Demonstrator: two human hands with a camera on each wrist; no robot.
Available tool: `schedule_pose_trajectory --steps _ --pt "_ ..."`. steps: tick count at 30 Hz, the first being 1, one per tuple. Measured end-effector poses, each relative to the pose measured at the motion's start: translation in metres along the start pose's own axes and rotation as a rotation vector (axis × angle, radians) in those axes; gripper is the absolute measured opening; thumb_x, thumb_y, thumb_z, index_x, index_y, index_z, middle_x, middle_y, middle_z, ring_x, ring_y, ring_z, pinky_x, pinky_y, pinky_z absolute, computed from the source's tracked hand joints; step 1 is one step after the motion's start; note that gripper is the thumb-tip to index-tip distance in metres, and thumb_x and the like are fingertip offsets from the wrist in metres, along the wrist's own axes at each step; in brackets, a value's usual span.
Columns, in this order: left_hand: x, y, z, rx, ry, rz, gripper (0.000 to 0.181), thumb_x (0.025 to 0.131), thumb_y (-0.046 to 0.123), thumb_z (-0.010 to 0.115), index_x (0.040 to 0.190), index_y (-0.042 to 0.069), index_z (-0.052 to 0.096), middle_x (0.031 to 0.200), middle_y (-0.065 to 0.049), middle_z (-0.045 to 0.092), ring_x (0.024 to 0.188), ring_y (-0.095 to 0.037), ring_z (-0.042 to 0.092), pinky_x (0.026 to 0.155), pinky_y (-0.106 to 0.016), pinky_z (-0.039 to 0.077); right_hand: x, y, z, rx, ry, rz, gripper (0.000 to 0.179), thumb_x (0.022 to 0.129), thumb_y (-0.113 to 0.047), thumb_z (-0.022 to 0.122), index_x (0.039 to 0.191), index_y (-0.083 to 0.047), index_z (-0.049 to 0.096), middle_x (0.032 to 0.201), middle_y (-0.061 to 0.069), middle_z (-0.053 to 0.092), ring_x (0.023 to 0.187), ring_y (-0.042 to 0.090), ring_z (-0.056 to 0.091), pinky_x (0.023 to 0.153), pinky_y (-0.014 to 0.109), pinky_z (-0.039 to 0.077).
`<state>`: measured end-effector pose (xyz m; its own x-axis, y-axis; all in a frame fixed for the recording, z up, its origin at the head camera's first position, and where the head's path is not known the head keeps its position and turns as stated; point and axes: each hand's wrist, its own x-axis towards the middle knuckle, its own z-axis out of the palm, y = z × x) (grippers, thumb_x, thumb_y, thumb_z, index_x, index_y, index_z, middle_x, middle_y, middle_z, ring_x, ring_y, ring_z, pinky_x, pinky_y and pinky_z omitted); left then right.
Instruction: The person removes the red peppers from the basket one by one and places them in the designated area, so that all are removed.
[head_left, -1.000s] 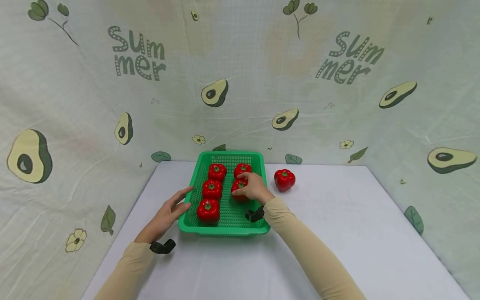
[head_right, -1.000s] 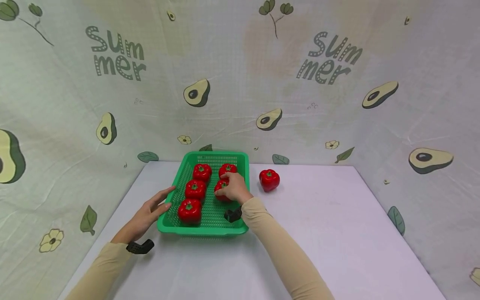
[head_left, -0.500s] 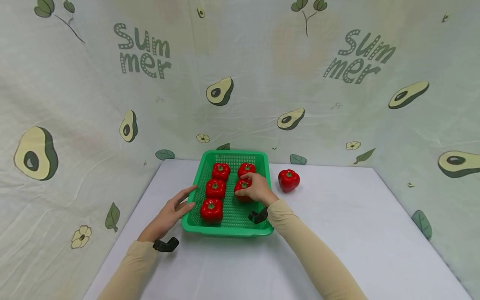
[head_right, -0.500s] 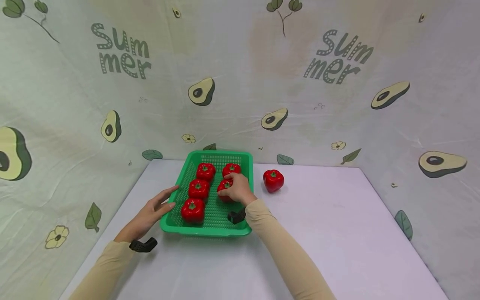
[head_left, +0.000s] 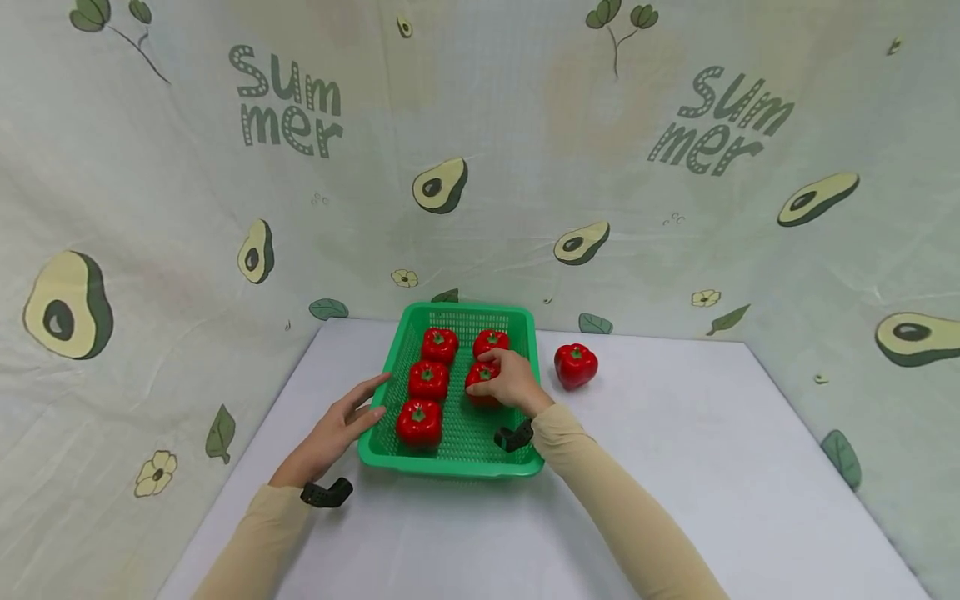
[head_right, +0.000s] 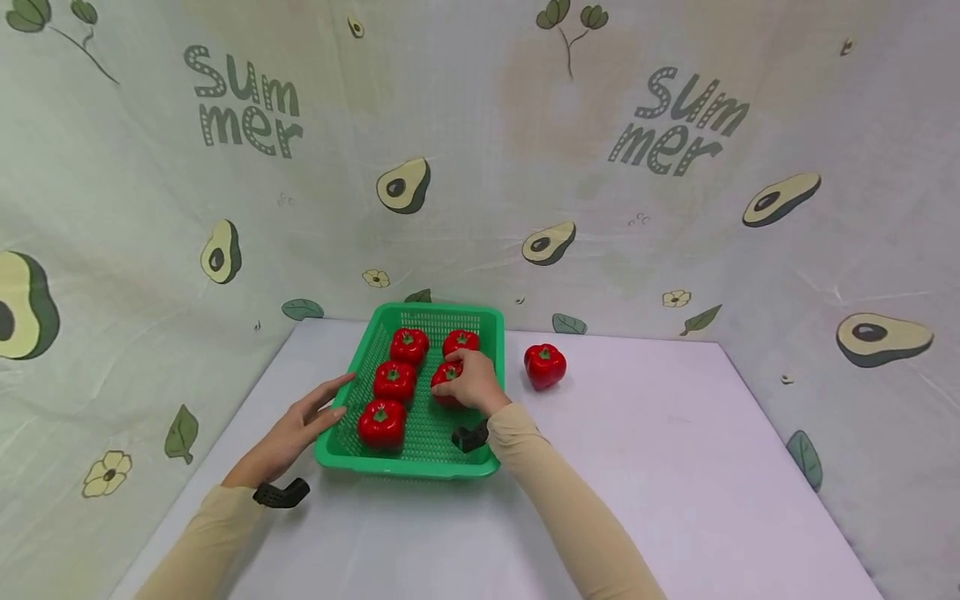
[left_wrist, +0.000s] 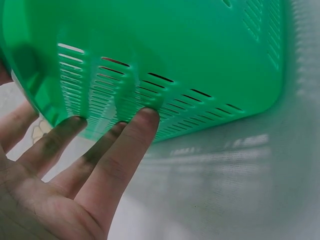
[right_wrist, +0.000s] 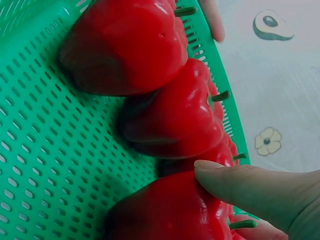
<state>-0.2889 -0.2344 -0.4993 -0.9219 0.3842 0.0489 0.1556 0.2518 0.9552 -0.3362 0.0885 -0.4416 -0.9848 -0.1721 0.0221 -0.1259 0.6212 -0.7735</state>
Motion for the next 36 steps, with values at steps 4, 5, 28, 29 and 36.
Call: schedule_pose_trajectory --steps 4,5,28,29,36 --pt "0.0 0.002 -0.002 0.017 0.002 0.006 0.057 0.103 0.035 0.056 0.155 0.037 0.033 0.162 -0.002 0.021 0.145 -0.044 0.023 0.108 -0.061 0.034 0.0 -0.002 0.0 -0.005 0.001 -0.012 0.06 0.078 -0.02 0.087 0.13 -0.004 0.062 0.126 0.017 0.059 0.118 0.033 0.053 0.092 0.045 0.051" --pt "0.0 0.003 -0.002 0.021 0.002 0.006 0.057 0.103 0.035 0.056 0.155 0.037 0.033 0.162 -0.002 0.021 0.145 -0.044 0.023 0.108 -0.061 0.033 0.0 -0.002 0.0 -0.007 0.0 -0.013 0.06 0.078 -0.021 0.087 0.129 -0.003 0.062 0.126 0.016 0.059 0.118 0.033 0.053 0.092 0.045 0.051" --pt "-0.002 0.007 -0.002 -0.008 -0.001 0.018 0.057 0.104 0.032 0.056 0.156 0.034 0.032 0.162 -0.006 0.021 0.143 -0.044 0.027 0.106 -0.06 0.037 -0.004 -0.009 -0.008 0.07 0.017 -0.023 0.059 0.078 -0.019 0.087 0.13 -0.005 0.063 0.126 0.017 0.058 0.114 0.031 0.053 0.084 0.042 0.055" --pt "-0.003 0.007 -0.002 -0.006 0.0 0.015 0.057 0.104 0.032 0.056 0.155 0.034 0.032 0.162 -0.006 0.021 0.143 -0.044 0.027 0.105 -0.06 0.037 -0.004 -0.009 -0.009 0.077 0.016 -0.023 0.059 0.078 -0.019 0.087 0.13 -0.005 0.063 0.126 0.016 0.058 0.114 0.031 0.053 0.083 0.042 0.056" --pt "-0.004 0.006 0.001 0.012 -0.001 0.001 0.057 0.104 0.034 0.055 0.155 0.036 0.032 0.162 -0.007 0.021 0.143 -0.045 0.027 0.105 -0.06 0.038 -0.01 -0.013 -0.019 0.124 0.017 -0.025 0.059 0.079 -0.021 0.087 0.13 -0.006 0.063 0.125 0.015 0.059 0.111 0.03 0.055 0.077 0.038 0.058"
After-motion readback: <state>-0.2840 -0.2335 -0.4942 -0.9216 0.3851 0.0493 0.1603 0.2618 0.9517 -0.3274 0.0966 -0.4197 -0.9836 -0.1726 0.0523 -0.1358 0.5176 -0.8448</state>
